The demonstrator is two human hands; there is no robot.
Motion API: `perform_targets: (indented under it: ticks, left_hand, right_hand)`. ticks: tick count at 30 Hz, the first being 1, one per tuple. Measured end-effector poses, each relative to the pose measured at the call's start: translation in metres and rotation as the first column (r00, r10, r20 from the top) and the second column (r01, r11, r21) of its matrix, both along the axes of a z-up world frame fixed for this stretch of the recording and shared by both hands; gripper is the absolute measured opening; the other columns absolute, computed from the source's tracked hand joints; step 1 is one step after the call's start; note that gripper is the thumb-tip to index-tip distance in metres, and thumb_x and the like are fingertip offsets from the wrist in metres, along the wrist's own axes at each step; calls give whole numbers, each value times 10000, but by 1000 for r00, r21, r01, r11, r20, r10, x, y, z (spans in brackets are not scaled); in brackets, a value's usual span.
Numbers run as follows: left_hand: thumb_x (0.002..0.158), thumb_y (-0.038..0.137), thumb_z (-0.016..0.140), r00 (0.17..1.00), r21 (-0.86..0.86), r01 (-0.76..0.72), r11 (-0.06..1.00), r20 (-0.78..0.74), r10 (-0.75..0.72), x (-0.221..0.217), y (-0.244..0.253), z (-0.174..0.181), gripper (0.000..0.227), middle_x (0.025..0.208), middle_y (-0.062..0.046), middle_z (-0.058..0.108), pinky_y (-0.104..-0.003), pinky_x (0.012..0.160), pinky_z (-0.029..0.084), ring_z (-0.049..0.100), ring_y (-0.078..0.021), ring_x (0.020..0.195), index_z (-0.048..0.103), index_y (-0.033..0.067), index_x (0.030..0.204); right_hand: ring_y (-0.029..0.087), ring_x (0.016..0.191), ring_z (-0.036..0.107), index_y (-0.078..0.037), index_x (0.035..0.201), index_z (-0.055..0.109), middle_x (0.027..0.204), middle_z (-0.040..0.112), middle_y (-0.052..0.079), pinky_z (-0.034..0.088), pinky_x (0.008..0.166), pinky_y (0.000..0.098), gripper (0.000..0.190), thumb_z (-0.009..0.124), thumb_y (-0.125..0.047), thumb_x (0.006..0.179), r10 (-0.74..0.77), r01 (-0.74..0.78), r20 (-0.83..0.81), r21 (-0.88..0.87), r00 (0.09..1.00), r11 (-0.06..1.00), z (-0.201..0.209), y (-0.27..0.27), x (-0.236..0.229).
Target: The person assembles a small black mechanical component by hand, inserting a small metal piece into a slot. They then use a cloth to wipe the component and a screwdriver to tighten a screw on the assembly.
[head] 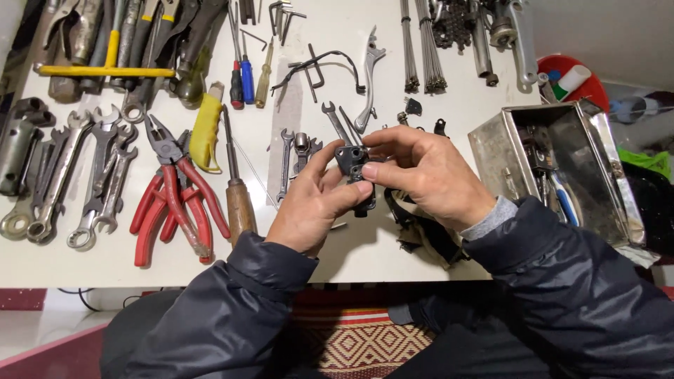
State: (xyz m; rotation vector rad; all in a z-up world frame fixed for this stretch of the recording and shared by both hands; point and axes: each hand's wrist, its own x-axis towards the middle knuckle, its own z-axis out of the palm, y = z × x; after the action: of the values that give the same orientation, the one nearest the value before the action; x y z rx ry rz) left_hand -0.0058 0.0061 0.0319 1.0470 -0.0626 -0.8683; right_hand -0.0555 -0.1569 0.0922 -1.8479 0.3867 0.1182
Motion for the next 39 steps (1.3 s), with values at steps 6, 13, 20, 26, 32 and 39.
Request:
perform_targets:
  ticks: [6, 13, 20, 26, 32, 39]
  left_hand:
    - [666, 77, 726, 966, 127, -228, 965, -98, 241, 16, 12, 28, 958, 1328, -234, 687, -497, 1067, 530, 715, -333, 1115, 343, 38, 1543]
    - [765, 0, 765, 863, 76, -500, 862, -37, 504, 28, 16, -16, 876, 1046, -192, 647, -458, 822, 626, 750, -347, 951, 322, -34, 1520]
    - [759, -2, 783, 912, 117, -409, 905, 31, 409, 26, 8, -32, 887, 1053, -191, 659, -447, 859, 599, 737, -321, 953, 324, -59, 1515]
    - [752, 1, 794, 926, 130, -377, 917, 45, 375, 20, 5, -21, 920, 1035, -175, 648, -429, 860, 576, 699, -279, 939, 302, -66, 1527]
    - [738, 3, 809, 934, 108, -358, 928, 35, 356, 17, 3, -23, 932, 1017, -193, 647, -436, 832, 584, 685, -280, 918, 306, -87, 1518]
    - [727, -13, 806, 934, 88, -356, 930, 28, 355, 17, 3, -20, 941, 963, -190, 643, -424, 795, 610, 682, -268, 872, 300, -108, 1514]
  right_hand:
    - [184, 854, 705, -65, 1214, 681, 1089, 740, 96, 625, 815, 299, 300, 665, -110, 918, -140, 142, 23, -223, 990, 965, 25, -38, 13]
    - [124, 670, 696, -188, 1039, 796, 764, 726, 9, 533, 583, 267, 154, 803, -166, 887, -97, 159, 138, -574, 986, 803, -78, -117, 25]
    - [242, 864, 716, -184, 1056, 811, 876, 723, 22, 555, 796, 342, 143, 779, -230, 924, 238, -42, 88, -868, 967, 494, -103, -116, 42]
    - [222, 892, 688, -205, 1002, 796, 853, 678, 2, 556, 809, 334, 106, 786, -241, 903, 338, -78, 71, -910, 938, 407, -111, -99, 39]
    - [229, 878, 687, -181, 997, 773, 829, 659, 25, 557, 791, 338, 86, 750, -189, 915, 357, -75, 73, -920, 931, 384, -123, -96, 44]
    - [231, 901, 698, -173, 1000, 774, 846, 667, 13, 549, 812, 354, 100, 754, -161, 902, 267, -104, 42, -855, 963, 508, -118, -96, 49]
